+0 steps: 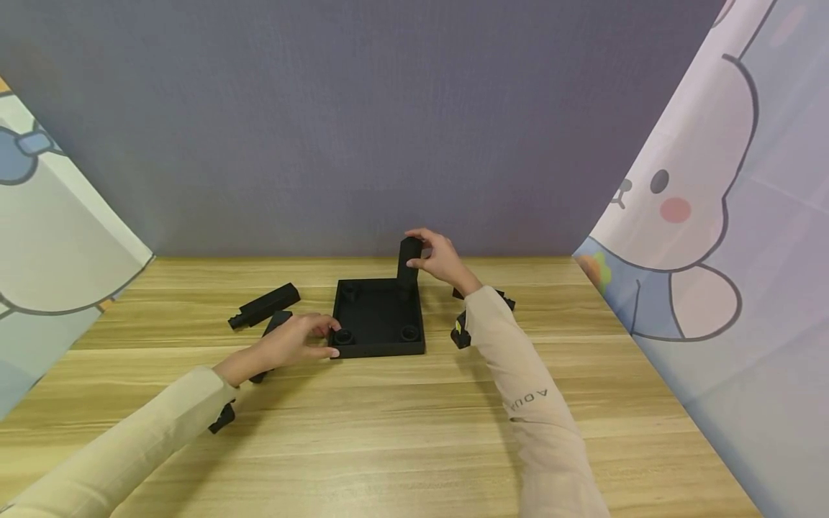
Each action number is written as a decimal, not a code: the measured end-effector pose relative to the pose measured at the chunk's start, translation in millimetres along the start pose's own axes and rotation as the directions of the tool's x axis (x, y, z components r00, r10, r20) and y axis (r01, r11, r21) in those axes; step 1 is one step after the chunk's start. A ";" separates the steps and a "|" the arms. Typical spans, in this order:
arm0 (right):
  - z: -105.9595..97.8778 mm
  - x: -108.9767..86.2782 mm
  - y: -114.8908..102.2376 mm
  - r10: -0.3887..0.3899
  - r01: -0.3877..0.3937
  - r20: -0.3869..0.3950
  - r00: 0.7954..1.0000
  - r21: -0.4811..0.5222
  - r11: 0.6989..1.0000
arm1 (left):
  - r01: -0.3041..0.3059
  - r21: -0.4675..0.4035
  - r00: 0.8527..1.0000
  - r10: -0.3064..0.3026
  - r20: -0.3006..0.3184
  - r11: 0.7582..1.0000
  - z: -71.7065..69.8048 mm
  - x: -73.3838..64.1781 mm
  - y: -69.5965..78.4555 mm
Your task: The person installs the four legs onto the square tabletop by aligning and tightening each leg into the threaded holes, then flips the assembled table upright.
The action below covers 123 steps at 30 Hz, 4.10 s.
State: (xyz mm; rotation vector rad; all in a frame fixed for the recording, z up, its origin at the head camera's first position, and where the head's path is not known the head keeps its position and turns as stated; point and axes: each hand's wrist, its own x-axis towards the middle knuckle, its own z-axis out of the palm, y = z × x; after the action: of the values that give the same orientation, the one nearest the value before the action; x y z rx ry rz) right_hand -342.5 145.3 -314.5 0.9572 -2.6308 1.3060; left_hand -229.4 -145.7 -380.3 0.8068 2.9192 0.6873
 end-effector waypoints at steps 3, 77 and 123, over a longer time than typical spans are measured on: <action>1.2 -3.8 -10.1 0.026 -0.025 -0.029 0.999 0.029 0.999 | 0.002 -0.002 1.000 -0.002 -0.001 1.000 -0.1 0.0 0.3; 13.0 1.4 19.2 -0.023 0.018 -0.159 0.987 -0.033 0.999 | -0.006 -0.014 1.000 0.006 0.003 1.000 -1.8 -0.5 1.2; 3.7 2.7 14.6 0.024 -0.026 -0.048 0.999 -0.050 0.998 | -0.007 -0.020 1.000 0.007 0.006 1.000 -0.6 0.4 -0.7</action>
State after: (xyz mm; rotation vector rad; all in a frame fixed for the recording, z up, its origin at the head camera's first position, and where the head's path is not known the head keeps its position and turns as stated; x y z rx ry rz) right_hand -352.0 147.8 -326.4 0.8777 -2.6350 1.2444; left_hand -230.1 -146.3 -380.0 0.8161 2.9007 0.7126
